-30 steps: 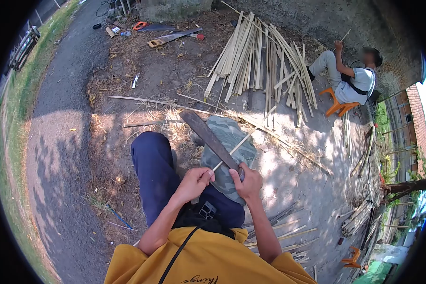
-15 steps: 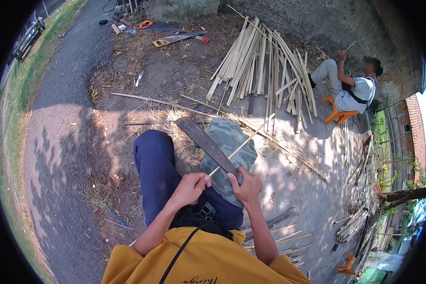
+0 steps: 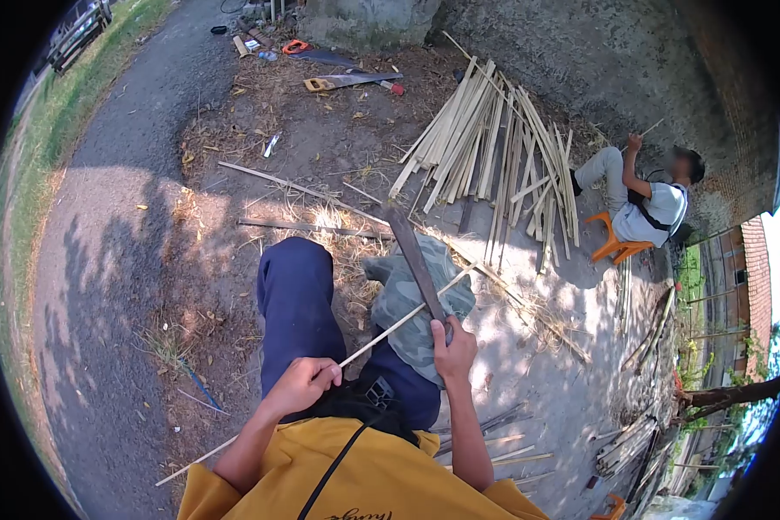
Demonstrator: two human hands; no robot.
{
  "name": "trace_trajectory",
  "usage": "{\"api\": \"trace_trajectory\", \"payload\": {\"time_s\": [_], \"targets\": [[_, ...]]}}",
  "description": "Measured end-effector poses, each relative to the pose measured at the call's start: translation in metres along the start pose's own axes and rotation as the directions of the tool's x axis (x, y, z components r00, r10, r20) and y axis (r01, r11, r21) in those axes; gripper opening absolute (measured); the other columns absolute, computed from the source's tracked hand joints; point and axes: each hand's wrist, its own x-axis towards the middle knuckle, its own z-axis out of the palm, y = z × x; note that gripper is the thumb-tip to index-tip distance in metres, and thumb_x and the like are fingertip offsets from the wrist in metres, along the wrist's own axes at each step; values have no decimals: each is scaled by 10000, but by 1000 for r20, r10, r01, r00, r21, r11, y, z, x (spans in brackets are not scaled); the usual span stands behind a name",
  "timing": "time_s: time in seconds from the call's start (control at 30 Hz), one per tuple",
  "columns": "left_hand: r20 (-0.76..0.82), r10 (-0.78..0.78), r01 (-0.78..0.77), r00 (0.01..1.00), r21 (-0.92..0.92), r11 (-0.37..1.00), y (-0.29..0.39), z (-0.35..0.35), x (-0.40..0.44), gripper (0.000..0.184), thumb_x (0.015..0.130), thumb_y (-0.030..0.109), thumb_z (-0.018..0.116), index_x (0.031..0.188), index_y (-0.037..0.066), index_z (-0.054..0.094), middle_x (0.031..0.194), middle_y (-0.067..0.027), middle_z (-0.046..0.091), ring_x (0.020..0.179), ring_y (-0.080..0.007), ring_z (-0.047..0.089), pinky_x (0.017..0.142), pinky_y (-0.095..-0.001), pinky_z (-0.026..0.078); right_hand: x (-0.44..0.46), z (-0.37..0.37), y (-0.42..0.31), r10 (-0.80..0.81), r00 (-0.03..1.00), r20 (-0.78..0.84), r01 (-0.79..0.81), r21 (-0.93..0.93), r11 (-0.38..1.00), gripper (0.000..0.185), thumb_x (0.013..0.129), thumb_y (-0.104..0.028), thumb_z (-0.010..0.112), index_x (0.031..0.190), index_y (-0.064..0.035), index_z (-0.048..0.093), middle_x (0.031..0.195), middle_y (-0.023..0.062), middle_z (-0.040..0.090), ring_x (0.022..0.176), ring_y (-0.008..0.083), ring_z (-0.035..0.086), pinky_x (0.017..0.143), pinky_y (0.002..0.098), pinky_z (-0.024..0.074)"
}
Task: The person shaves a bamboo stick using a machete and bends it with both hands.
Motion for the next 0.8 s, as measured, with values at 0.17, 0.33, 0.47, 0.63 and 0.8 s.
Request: {"api": "trace_trajectory", "payload": {"time_s": [0.17,0.33,0.47,0.63,0.8], "targets": [[-55,36,-34,998,42,999,6,-2,-20,245,1074,146,560,935,13,711,685,-83,619,624,-182,581,618,-342,461,-3,-1,-5,12,1000,25,-11,-20,1000,480,1013,-530,646,1008,-56,722,687,220,667,671,453,679,640,541,490],[-70,145,-141,987,59,988,5,3,18,221,1047,97,556,920,2,711,686,-97,623,623,-201,599,617,-367,463,-3,5,2,44,996,-72,-40,63,997,473,1051,-470,611,978,-10,694,658,209,615,627,404,640,640,488,472],[-154,314,-297,937,123,947,22,35,107,201,1025,101,567,966,2,731,753,-141,687,691,-289,669,690,-405,514,-9,1,12,-109,993,-40,112,106,988,435,1027,-445,648,950,-18,679,659,191,613,618,402,640,614,478,467],[-40,167,-170,985,-89,981,35,66,165,259,1033,220,605,1074,18,760,938,-130,775,896,-281,733,830,-429,546,-8,-5,1,-122,992,15,123,-83,989,422,1003,-480,673,935,-63,680,717,223,666,690,468,675,640,535,493],[123,55,-25,991,-235,972,22,62,169,307,1056,287,621,999,22,766,805,-85,689,783,-177,639,754,-365,510,-5,0,9,-67,998,-5,67,-52,996,432,1016,-487,651,946,-62,685,718,221,666,701,470,675,660,537,499]]}}
